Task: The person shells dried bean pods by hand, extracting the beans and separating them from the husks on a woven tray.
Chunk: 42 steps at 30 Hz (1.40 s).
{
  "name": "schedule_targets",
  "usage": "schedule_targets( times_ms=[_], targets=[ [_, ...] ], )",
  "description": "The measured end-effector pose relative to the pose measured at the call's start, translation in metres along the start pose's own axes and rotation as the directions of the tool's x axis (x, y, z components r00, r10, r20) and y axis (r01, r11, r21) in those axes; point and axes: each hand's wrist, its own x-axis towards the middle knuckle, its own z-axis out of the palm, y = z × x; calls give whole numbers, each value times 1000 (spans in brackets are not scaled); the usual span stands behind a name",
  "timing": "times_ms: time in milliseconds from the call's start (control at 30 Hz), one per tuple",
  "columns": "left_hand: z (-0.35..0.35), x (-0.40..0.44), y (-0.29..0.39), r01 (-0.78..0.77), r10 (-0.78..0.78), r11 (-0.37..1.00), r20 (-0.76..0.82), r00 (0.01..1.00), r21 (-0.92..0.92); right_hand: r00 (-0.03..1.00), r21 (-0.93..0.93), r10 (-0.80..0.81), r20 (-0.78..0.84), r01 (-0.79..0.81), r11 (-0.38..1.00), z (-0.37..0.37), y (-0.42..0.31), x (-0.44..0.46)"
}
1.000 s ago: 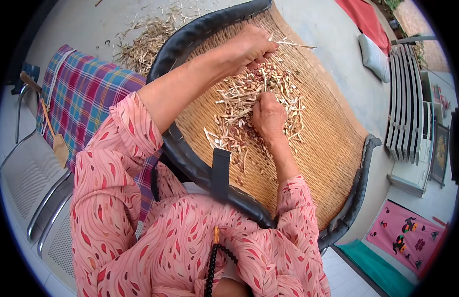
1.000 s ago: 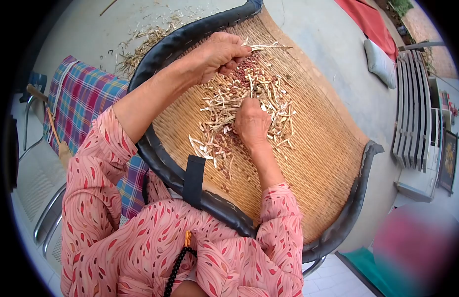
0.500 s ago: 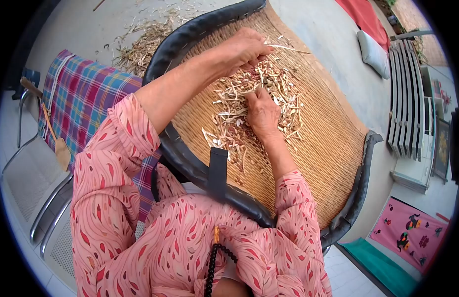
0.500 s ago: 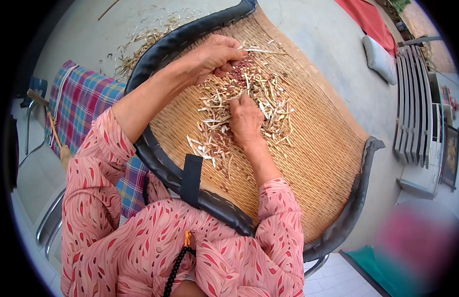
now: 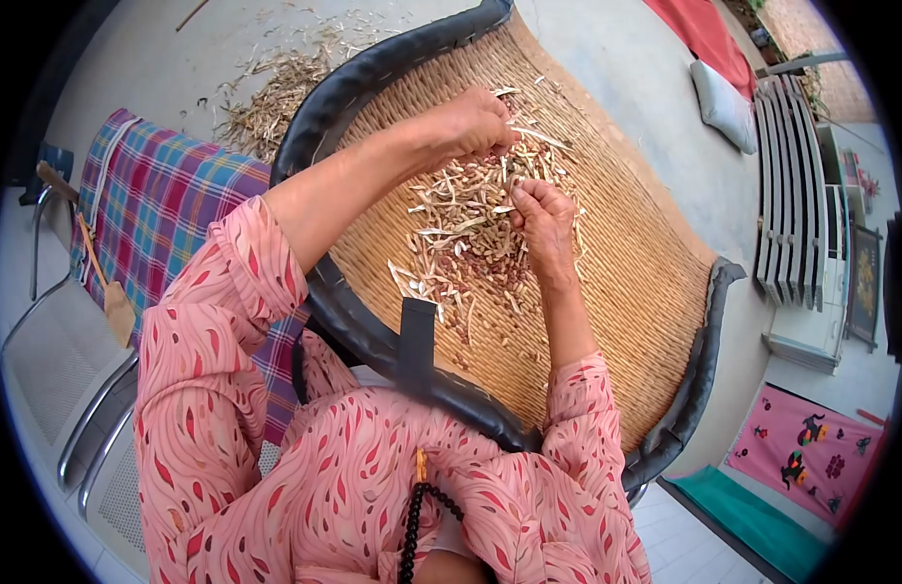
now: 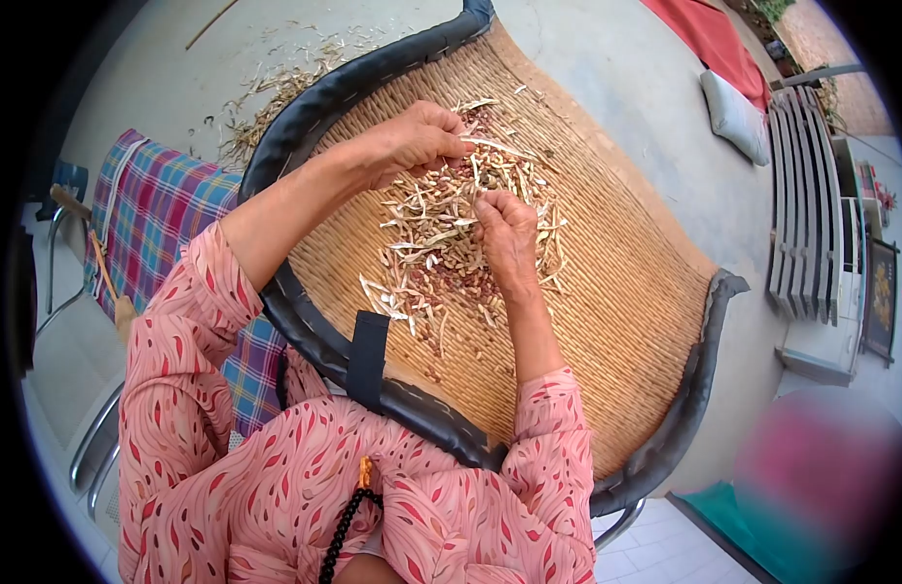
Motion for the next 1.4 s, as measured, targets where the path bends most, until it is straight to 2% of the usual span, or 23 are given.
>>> schedule_targets(
  times_ms=[100, 200, 400, 467, 567, 600, 733, 767, 833, 867, 900, 933, 967, 1000, 1033, 1067, 1133, 1167, 1233, 1300, 1333, 1400],
  targets=[
    [0, -1, 1, 1, -1, 1000, -3, 1000, -12, 1000, -42, -24, 12, 25, 999, -1, 1, 1],
    [-1, -1, 1, -21, 21, 1000, 1, 1000, -8, 998, -107, 42, -48, -47, 993, 0, -6, -1],
    [0, 2, -2, -7, 8, 997, -19, 1000, 73, 982, -272, -188, -29, 174, 946, -3, 0, 3],
    [0, 2, -1, -23, 28, 992, -44, 999, 120, 997, -116, -69, -38, 65, 991, -3, -11, 3],
    [4, 2, -1, -100, 102, 980, 2, 995, 173, 995, 83, -99, -17, 100, 991, 4, -32, 7],
    [6, 2, -1, -138, 134, 973, 32, 990, 184, 993, 99, -117, -20, 119, 988, 9, -41, 7],
    [11, 1, -10, -438, 436, 894, 46, 899, 97, 986, 149, -155, -64, 163, 975, 28, -55, 8],
    [9, 2, -10, -435, 439, 894, -19, 898, 105, 987, 178, -141, -76, 153, 972, 32, -55, 8],
    [3, 0, -3, -326, 336, 941, -125, 934, 93, 989, 293, -115, -95, 138, 946, 32, -43, 13],
    [0, -1, -1, -271, 282, 959, -175, 943, 82, 982, 27, -182, -56, 183, 983, 32, -31, 13],
    [-6, -6, 2, -286, 283, 958, -169, 944, 3, 971, -239, -238, -3, 231, 943, 31, -20, 10],
    [-8, -10, 11, -269, 255, 962, -207, 945, -44, 958, -485, -280, 61, 274, 831, 30, -7, 9],
    [-9, -13, 21, -253, 225, 963, -241, 944, -92, 891, -642, -425, 157, 420, 642, 32, 16, 10],
    [-9, -15, 26, -237, 192, 961, -272, 943, -144, 801, -750, -530, 279, 527, 401, 39, 34, 8],
    [-12, -13, 26, -323, 279, 937, -269, 922, -135, 811, -765, -482, 331, 529, 366, 46, 35, 1],
    [-12, -12, 25, -310, 263, 939, -268, 927, -151, 803, -809, -433, 408, 538, 236, 49, 45, 2],
    [-14, -13, 27, -284, 230, 942, -276, 933, -177, 837, -870, -359, 414, 480, 116, 52, 48, 0],
    [-18, -12, 24, -268, 223, 941, -219, 950, -207, 829, -846, -400, 392, 495, 198, 53, 46, 1],
    [-16, -17, 25, -193, 149, 961, -218, 965, -200, 816, -777, -474, 330, 520, 355, 48, 40, 3],
    [-13, -15, 28, -137, 99, 972, -197, 975, -193, 932, -601, -314, 180, 357, 715, 41, 34, 5],
    [-12, -13, 27, -151, 117, 975, -202, 972, -163, 971, -474, -205, 125, 240, 847, 36, 31, 5],
    [-11, -10, 24, -176, 152, 979, -214, 965, -99, 994, -447, -87, 68, 109, 888, 25, 18, 4]
  ],
)
